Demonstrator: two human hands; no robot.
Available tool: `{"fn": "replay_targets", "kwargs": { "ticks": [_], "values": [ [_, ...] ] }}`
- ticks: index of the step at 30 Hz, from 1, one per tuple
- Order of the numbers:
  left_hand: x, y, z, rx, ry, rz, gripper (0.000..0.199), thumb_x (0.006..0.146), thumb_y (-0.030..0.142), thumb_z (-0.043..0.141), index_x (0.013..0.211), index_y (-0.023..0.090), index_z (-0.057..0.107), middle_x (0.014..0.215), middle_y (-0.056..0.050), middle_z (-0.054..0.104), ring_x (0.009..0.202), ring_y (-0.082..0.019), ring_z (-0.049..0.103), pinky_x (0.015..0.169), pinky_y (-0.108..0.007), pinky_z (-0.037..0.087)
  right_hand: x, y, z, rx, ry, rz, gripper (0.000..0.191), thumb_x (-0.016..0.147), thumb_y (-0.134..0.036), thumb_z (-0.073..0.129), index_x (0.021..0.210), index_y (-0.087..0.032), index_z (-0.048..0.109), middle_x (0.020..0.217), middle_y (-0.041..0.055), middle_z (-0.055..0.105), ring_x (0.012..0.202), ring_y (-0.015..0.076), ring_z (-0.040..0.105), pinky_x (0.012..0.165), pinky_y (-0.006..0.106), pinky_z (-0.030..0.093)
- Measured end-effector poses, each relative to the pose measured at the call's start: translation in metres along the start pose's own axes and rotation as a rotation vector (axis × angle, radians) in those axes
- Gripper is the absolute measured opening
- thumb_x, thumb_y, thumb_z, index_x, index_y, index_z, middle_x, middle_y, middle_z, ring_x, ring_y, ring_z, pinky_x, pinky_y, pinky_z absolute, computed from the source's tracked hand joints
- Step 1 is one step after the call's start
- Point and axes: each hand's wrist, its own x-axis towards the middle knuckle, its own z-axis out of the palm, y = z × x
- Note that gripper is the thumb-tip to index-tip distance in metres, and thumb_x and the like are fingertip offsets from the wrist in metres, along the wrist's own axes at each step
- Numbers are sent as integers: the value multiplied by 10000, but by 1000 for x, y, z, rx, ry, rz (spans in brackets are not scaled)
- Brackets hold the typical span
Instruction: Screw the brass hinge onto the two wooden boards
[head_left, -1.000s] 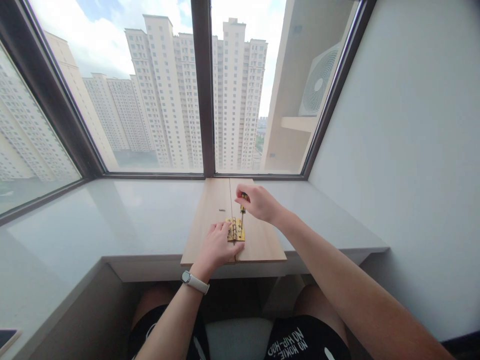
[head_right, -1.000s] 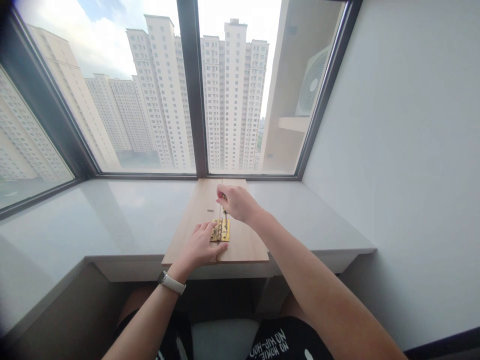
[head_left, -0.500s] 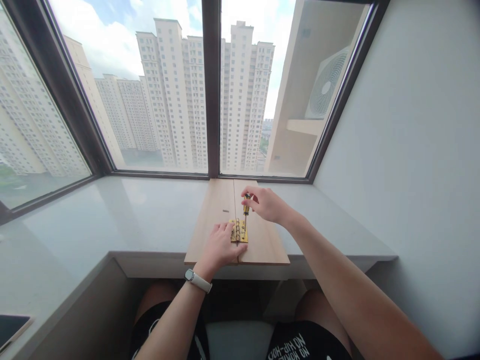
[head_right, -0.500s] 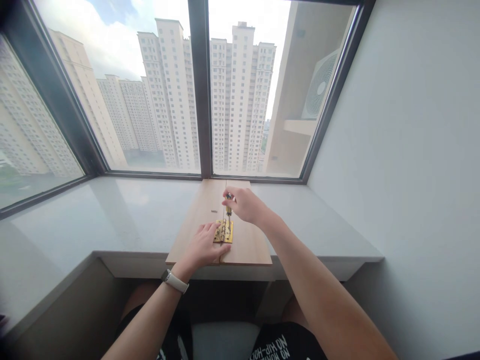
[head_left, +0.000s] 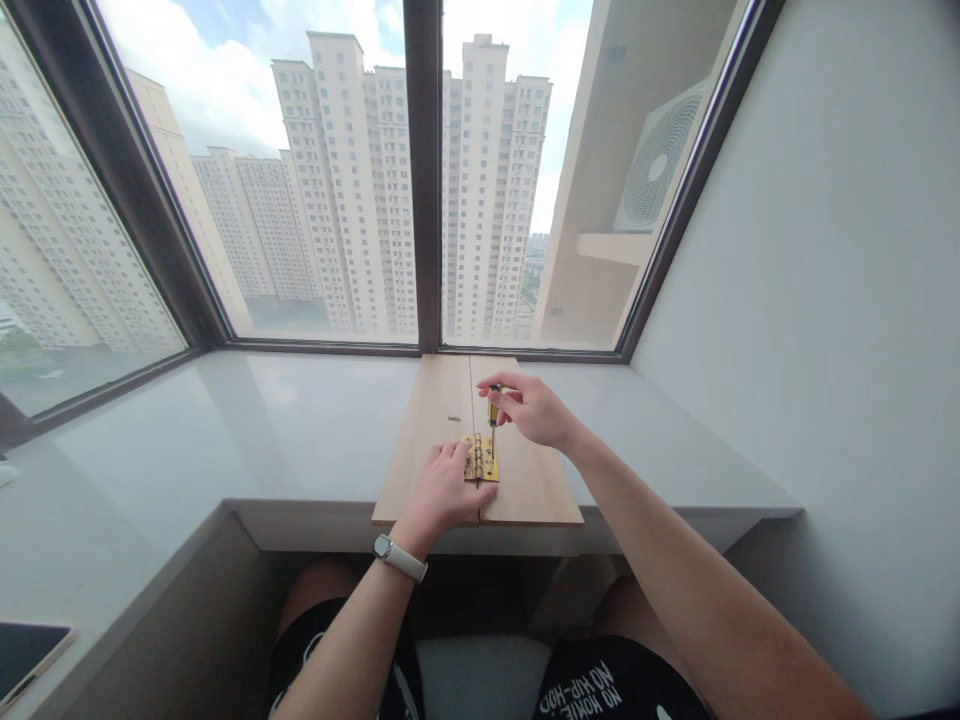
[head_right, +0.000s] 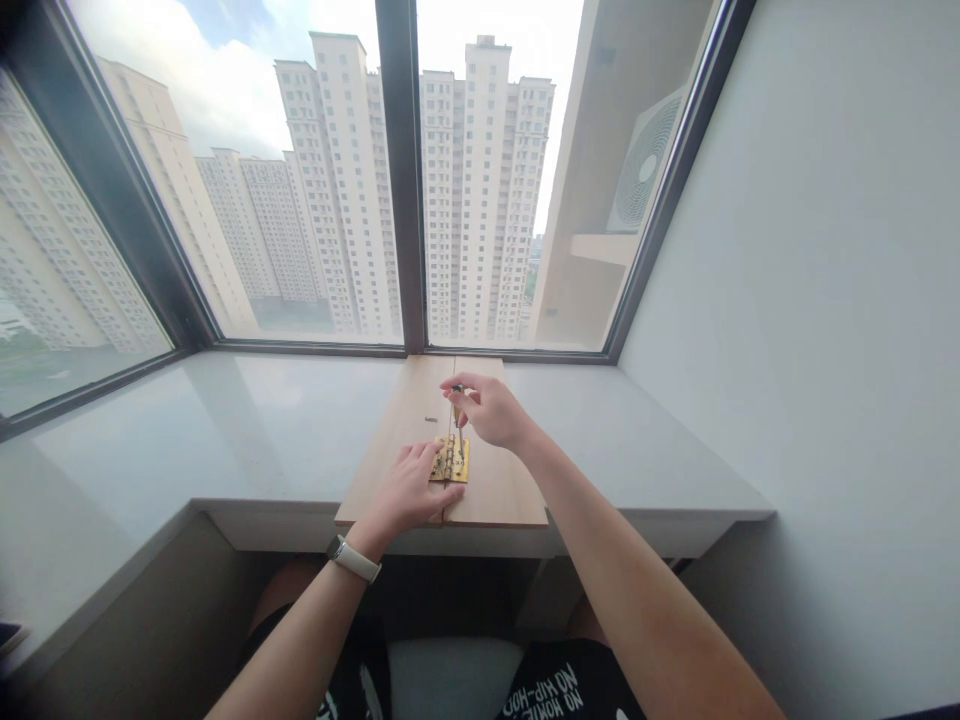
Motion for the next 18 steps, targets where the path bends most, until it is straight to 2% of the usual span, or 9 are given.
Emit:
{"fn": "replay_targets", "kwargs": {
  "ticks": [2, 4, 10, 12, 15, 18],
  "values": [
    [0, 0, 0, 1, 7, 5, 771, 798, 632, 643, 1422, 205, 497, 1343, -129, 586, 1252, -340, 472, 1097, -439, 357, 0, 1, -3, 45, -42, 15, 328, 958, -364, 568, 1216, -211, 698, 1119, 87, 725, 636, 128, 643, 629, 300, 534],
    [0, 0, 1, 1, 11, 6, 763, 798, 632, 642, 1416, 207, 500, 1336, -129, 590, 1247, -339, 475, 1094, -437, 360, -1, 2, -5, 64, -40, 21, 344, 963, -344, 550, 1242, -204, 695, 1163, 98, 724, 639, 123, 625, 642, 309, 533],
    [1, 0, 0, 1, 0, -1, 752, 798, 630, 640, 1406, 208, 505, 1341, -132, 589, 1251, -343, 472, 1096, -443, 354, -4, 7, 0, -101, 183, -62, 265, 887, -377, 681, 1067, -205, 770, 860, 52, 737, 754, 175, 628, 673, 310, 487],
    [0, 1, 0, 4, -5, -7, 745, 798, 627, 640, 1401, 210, 506, 1340, -131, 590, 1252, -343, 471, 1096, -442, 355, -4, 11, 4, -117, 271, -73, 239, 854, -384, 723, 1006, -203, 761, 855, 48, 729, 771, 177, 636, 671, 306, 480],
    [0, 2, -1, 1, -5, -8, 735, 801, 621, 638, 1396, 209, 506, 1332, -130, 594, 1252, -342, 474, 1092, -436, 359, -4, 17, 9, -9, 309, -77, 229, 821, -385, 761, 946, -202, 704, 1045, 86, 749, 927, 204, 673, 669, 290, 493],
    [-1, 2, -1, -9, -5, -6, 737, 799, 617, 644, 1398, 211, 503, 1335, -130, 592, 1254, -342, 475, 1091, -435, 362, -4, 19, 12, 169, 265, -37, 264, 816, -400, 772, 955, -213, 648, 1188, 105, 734, 1020, 227, 689, 616, 266, 504]
  ]
}}
